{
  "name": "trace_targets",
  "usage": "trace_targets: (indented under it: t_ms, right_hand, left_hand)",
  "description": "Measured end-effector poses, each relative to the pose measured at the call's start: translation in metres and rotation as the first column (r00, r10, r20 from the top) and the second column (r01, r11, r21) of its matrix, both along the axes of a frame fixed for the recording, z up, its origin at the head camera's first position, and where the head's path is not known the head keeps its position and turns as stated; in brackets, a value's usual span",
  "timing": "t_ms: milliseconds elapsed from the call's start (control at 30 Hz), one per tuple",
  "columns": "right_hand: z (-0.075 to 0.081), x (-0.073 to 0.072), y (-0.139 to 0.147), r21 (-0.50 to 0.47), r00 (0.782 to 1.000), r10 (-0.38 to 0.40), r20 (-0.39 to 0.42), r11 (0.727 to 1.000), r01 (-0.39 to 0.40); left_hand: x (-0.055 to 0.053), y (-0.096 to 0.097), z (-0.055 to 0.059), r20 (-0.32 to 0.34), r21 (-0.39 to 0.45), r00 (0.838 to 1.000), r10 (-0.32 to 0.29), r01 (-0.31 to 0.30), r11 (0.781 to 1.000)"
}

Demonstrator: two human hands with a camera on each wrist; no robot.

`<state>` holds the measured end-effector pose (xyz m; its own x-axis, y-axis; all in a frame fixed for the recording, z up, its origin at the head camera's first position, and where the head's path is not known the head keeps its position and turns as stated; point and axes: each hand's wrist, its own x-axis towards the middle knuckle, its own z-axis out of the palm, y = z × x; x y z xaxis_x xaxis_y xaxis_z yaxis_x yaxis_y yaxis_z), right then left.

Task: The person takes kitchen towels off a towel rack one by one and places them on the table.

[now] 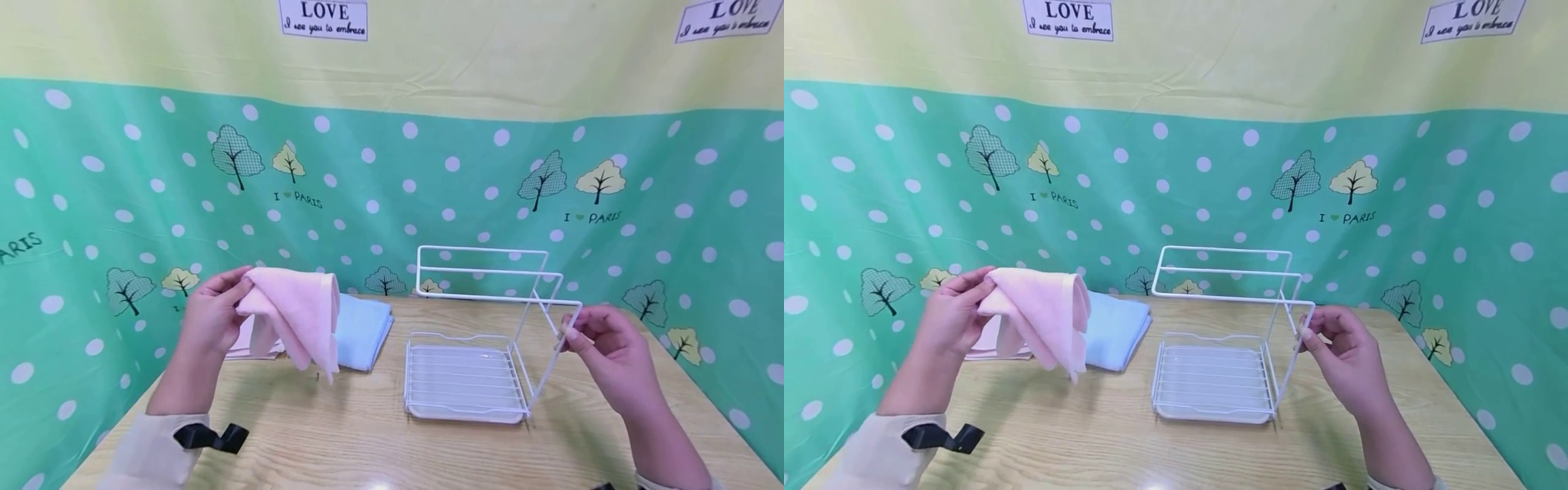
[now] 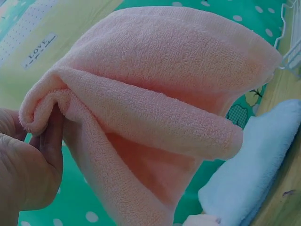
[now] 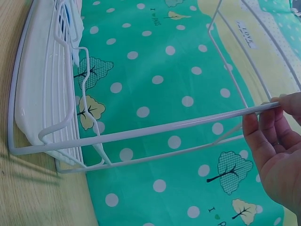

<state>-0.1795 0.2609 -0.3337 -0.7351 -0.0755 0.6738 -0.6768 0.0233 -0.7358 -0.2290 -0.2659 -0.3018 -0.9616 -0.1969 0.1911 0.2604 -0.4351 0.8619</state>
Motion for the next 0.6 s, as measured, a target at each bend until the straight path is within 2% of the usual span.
trace_targets:
  t_ms: [433,600]
  right_hand:
    - [-0.002,-0.001,0.002,0.005,0.999,0.029,-0.023,1.0,-0.029]
    - [-0.001,0.0,0.002,0.021,1.0,0.014,-0.023,1.0,-0.013]
  left_hand:
    - [0.01,0.014,-0.017,0.039,-0.059,0.999,-0.028,0.03,0.998]
    - [0.014,0.02,-0.025,0.004,-0.07,0.998,-0.064,0.064,0.995]
